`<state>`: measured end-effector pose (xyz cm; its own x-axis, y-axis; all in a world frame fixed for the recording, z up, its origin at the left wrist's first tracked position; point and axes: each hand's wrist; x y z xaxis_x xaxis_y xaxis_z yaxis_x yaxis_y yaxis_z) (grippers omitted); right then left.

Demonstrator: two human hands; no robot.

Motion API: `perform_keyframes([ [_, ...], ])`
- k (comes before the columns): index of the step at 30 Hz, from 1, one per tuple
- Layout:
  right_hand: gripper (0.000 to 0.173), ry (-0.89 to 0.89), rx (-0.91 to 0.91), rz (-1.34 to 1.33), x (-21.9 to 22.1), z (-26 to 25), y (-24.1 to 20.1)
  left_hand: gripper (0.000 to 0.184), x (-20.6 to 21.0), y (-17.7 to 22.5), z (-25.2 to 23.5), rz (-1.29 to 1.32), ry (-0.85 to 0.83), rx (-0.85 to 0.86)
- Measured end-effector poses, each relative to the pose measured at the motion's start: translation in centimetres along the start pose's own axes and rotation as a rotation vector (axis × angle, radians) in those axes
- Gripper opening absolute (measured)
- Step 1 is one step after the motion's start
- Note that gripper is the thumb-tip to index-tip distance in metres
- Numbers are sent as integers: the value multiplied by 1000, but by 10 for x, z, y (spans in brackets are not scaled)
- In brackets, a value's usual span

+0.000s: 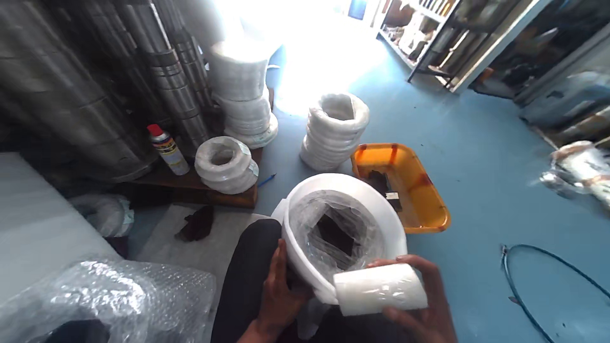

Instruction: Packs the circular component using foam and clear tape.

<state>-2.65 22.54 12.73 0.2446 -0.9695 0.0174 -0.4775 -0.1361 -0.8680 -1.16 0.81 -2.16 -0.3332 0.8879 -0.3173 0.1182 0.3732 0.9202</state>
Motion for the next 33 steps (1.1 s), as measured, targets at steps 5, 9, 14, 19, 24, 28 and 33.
perform_keyframes([
  [5, 58, -207, -46, 186, 14, -28, -19, 104, -2, 8, -3, -37, 11, 12],
  [9, 47, -542, -69, 277, 66, -61, -9, 95, -1, 0, 4, 160, -40, -26],
  [14, 39, -725, -43, 654, 73, -86, 31, 62, -2, 12, 4, -97, 39, -93],
  [19, 41, -682, 88, 727, 45, -89, 44, 111, 1, 14, 3, -14, 28, -140],
  [24, 41, -604, 147, 669, 37, -83, 53, 108, 2, 11, 5, 36, 58, -44],
  [28, 41, -520, 176, 586, 34, -74, 58, 102, 7, 6, 7, 50, 89, 51],
  [33, 42, -484, 189, 509, 33, -69, 58, 102, 7, 2, 6, 101, 58, 40],
])
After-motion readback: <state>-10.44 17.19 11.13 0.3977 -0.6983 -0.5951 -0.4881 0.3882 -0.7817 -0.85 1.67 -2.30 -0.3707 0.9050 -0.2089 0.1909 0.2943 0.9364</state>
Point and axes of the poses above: each hand's wrist, its own z-axis away from the middle knuckle, its own x-axis out of the palm, y = z × x, and after that the axes turned 7 degrees about -x, right-handed
